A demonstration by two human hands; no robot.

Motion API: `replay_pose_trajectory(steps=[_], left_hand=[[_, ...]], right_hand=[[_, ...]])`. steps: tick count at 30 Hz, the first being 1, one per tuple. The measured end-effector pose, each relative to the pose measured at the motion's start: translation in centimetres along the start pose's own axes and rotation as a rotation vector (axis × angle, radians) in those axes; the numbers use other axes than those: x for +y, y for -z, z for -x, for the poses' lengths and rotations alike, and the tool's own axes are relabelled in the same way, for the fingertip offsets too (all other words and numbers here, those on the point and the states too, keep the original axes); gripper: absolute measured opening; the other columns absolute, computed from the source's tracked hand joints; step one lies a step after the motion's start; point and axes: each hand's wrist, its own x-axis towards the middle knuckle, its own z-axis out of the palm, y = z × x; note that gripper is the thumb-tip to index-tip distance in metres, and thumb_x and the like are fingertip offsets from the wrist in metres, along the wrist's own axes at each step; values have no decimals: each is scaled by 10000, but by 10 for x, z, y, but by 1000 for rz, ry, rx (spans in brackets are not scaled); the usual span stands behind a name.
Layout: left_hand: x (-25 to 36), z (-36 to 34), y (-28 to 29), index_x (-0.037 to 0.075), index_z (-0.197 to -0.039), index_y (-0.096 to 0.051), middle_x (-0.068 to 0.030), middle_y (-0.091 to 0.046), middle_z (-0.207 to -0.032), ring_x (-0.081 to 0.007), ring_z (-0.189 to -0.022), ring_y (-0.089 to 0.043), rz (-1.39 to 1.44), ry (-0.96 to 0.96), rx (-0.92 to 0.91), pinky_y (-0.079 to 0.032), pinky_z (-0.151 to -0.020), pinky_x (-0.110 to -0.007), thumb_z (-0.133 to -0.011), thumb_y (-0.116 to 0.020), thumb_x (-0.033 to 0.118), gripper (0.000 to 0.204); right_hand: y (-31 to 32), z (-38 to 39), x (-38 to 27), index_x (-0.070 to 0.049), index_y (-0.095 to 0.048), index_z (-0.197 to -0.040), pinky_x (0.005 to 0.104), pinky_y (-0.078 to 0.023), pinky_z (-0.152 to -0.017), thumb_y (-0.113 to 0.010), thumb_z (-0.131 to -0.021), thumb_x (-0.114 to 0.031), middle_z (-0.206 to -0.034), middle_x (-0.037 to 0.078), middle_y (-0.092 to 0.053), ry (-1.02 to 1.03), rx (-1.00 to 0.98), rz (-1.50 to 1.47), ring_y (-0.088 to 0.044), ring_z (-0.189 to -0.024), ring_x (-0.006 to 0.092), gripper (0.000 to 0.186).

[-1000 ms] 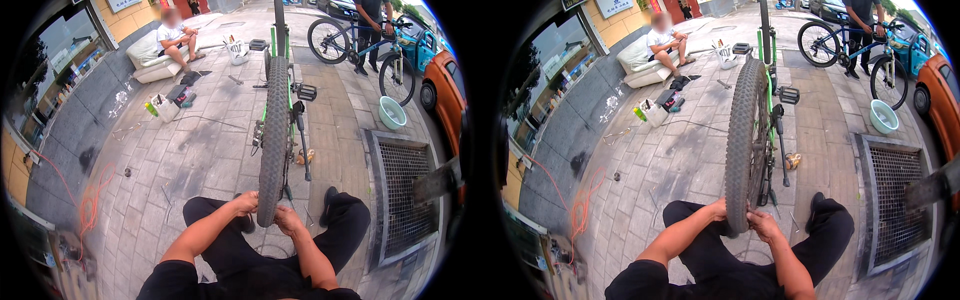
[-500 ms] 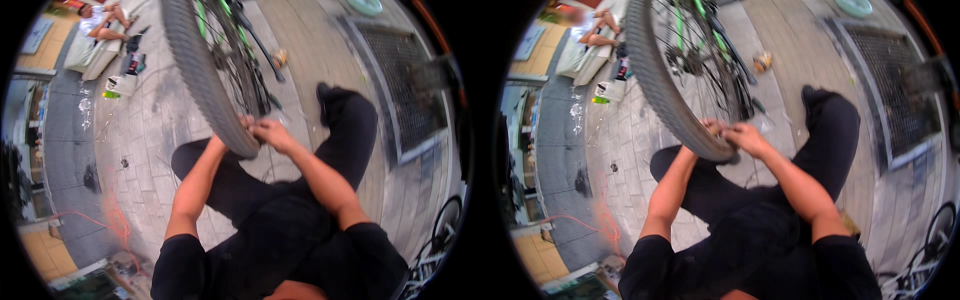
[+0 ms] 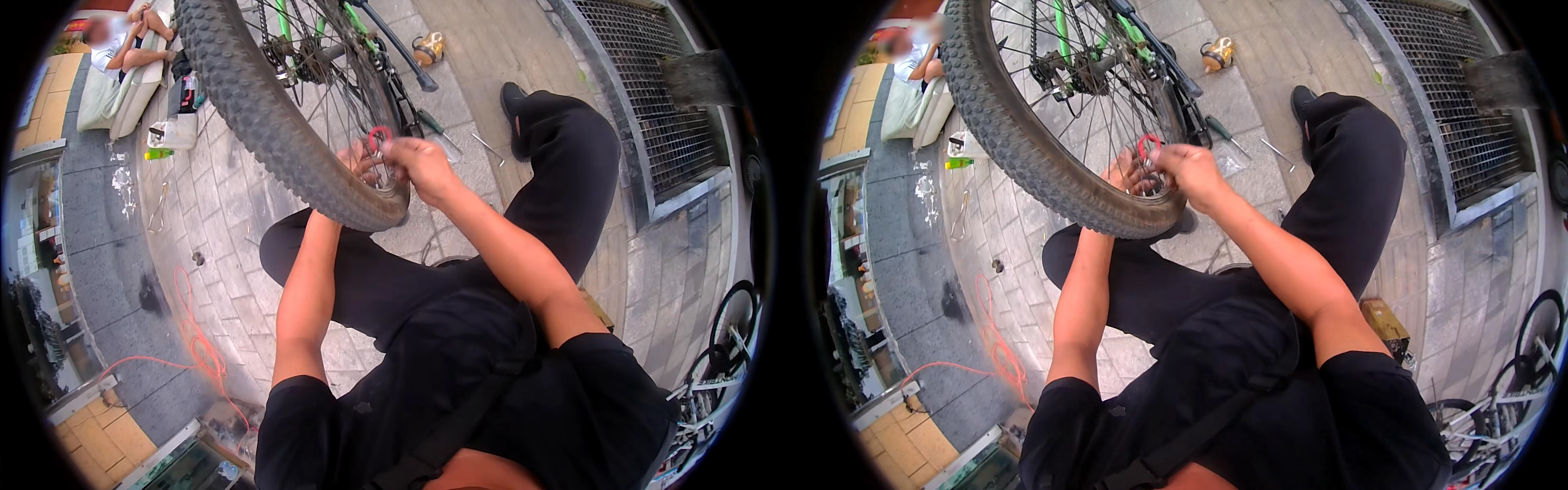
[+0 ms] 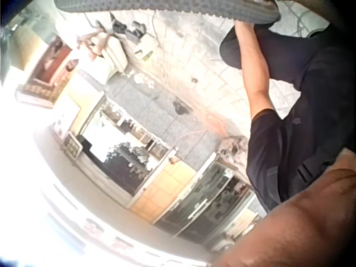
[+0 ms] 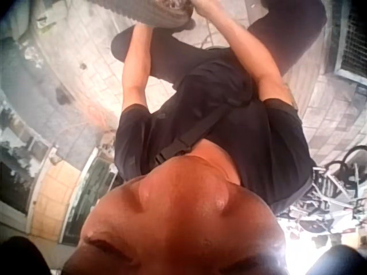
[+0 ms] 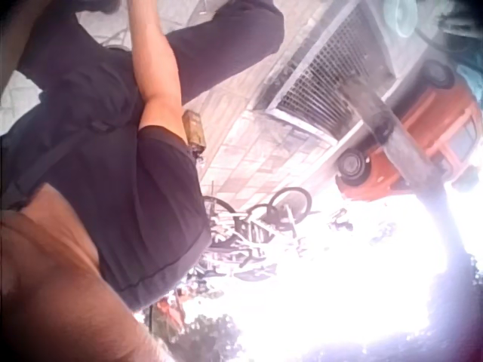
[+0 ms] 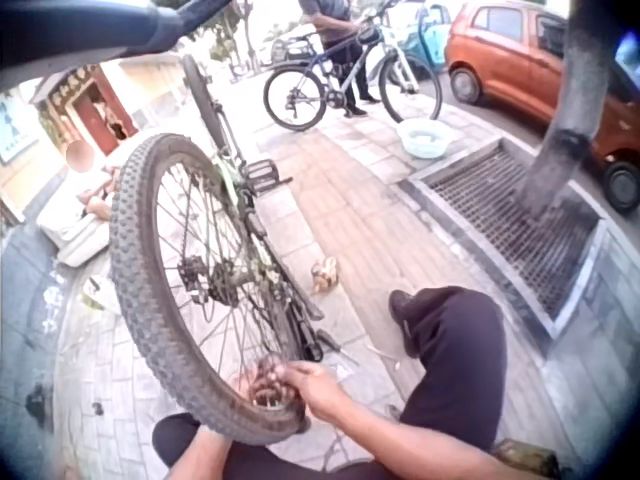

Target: The person is sitting on the sidewalk and repeatedly uses a spoke wrench to adjust the tension of the spokes on the rear wheel of a green bicycle. They rotate the wheel to access different spokes and continue the adjustment process throughout the clip.

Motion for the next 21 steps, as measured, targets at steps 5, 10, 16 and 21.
replay_pose_trajectory(steps=[5, 10, 16, 21], left_hand=[[-24, -13, 21, -8, -1409, -498, -127, -610, -1271, -241, -1128, -638, -72, -142, -101, -516, -862, -354, -1039, -564, 515, 644], [-10, -12, 7, -29, -1500, -411, -227, -516, -1427, -311, -1246, -602, -175, -126, 42, -531, -924, -392, -1023, -626, 404, 679], [-5, -3, -4, -83, -1415, -486, -181, -665, -1256, -238, -1062, -683, -201, -139, -58, -546, -917, -322, -1000, -673, 108, 494], [15, -3, -24, -120, -1359, -501, -159, -672, -1187, -151, -998, -649, -570, -119, 46, -523, -911, -275, -983, -718, 146, 509]], right_hand=[[56, -46, 1, -86, -653, -800, 288, -416, -513, -718, -948, -265, -717, 22, -606, -91, 231, -238, -532, -545, 121, 241], [190, -91, 112, -43, -718, -937, 385, -543, -698, -710, -920, -333, -943, 143, -717, -420, 530, 706, -691, -814, 255, 290], [211, -56, 133, -35, -709, -1232, 419, -519, -1039, -684, -925, -399, -1335, 201, -665, -752, 502, 1199, -625, -1276, 340, 477], [238, -65, 135, -32, -672, -1283, 425, -522, -1038, -674, -926, -417, -1369, 200, -644, -808, 288, 1294, -622, -1279, 339, 524]])
